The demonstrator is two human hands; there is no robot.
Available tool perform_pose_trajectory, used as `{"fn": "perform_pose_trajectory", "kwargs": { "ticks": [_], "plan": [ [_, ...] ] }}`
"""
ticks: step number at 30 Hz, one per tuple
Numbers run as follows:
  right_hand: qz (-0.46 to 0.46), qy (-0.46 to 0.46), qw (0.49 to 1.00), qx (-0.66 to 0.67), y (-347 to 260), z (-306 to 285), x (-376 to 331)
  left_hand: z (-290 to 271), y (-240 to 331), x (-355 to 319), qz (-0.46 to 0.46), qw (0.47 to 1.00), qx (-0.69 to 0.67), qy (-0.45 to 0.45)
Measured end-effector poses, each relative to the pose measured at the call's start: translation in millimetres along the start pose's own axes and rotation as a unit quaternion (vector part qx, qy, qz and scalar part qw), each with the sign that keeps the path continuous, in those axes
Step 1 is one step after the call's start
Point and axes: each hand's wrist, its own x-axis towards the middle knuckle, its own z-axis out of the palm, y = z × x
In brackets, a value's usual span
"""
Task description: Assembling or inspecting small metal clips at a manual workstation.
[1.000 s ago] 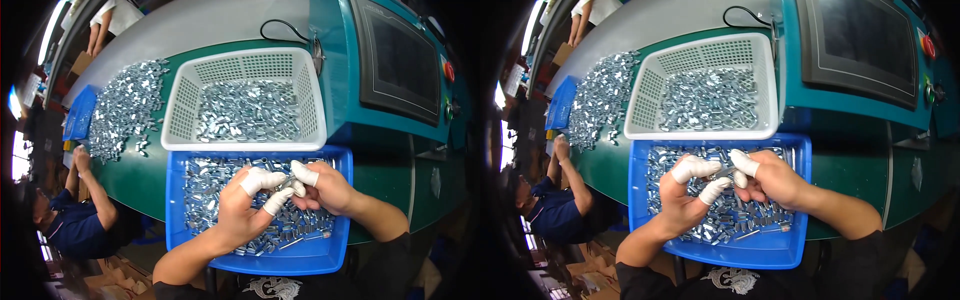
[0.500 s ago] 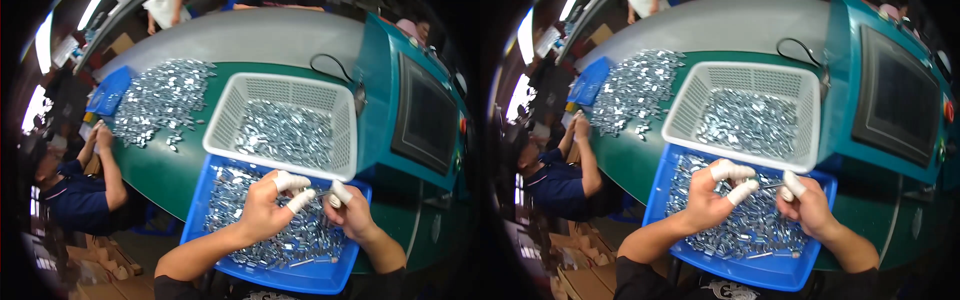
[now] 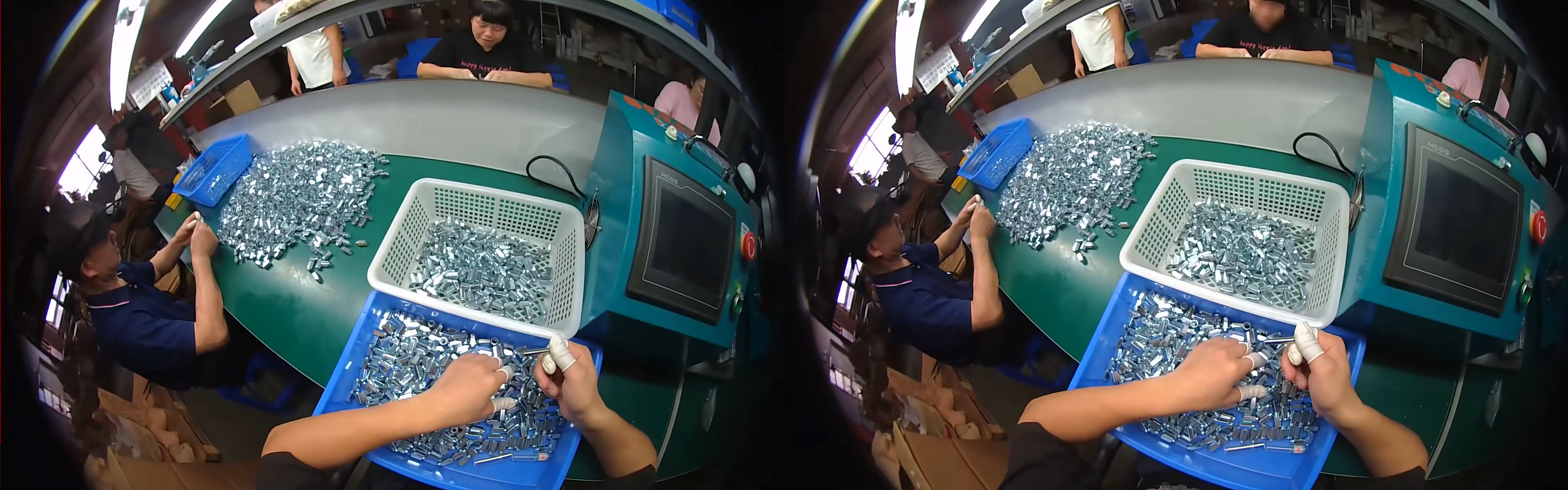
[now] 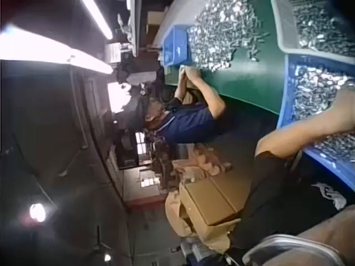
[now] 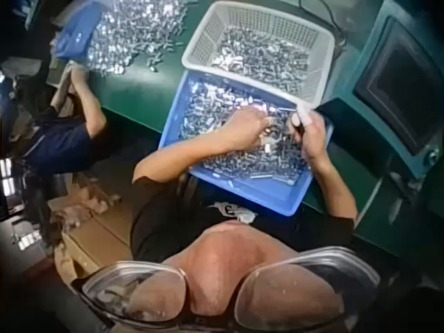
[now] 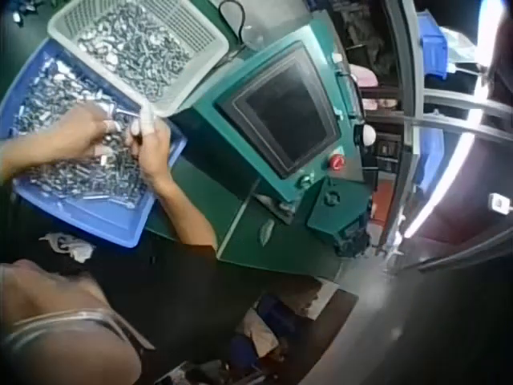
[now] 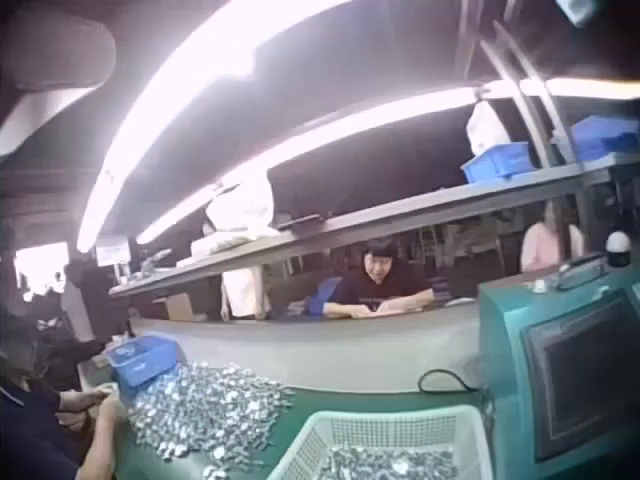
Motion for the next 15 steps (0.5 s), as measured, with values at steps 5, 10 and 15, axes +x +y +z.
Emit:
{"fn": "perform_pose_trajectory", "kwargs": {
  "ticks": [5,10,15],
  "plan": [
    [-0.001,0.002,1.000,-0.011,-0.5,1.1,-1.6,4.4,5.6,1.3,-0.009,0.999,0.031,-0.035],
    [0.009,-0.004,1.000,-0.013,0.0,1.0,-1.3,-2.4,8.4,0.3,-0.034,0.994,0.093,-0.055],
    [0.011,-0.010,1.000,-0.021,-2.1,0.4,0.3,-3.1,1.2,1.4,-0.073,0.989,0.100,-0.075]
  ]
}}
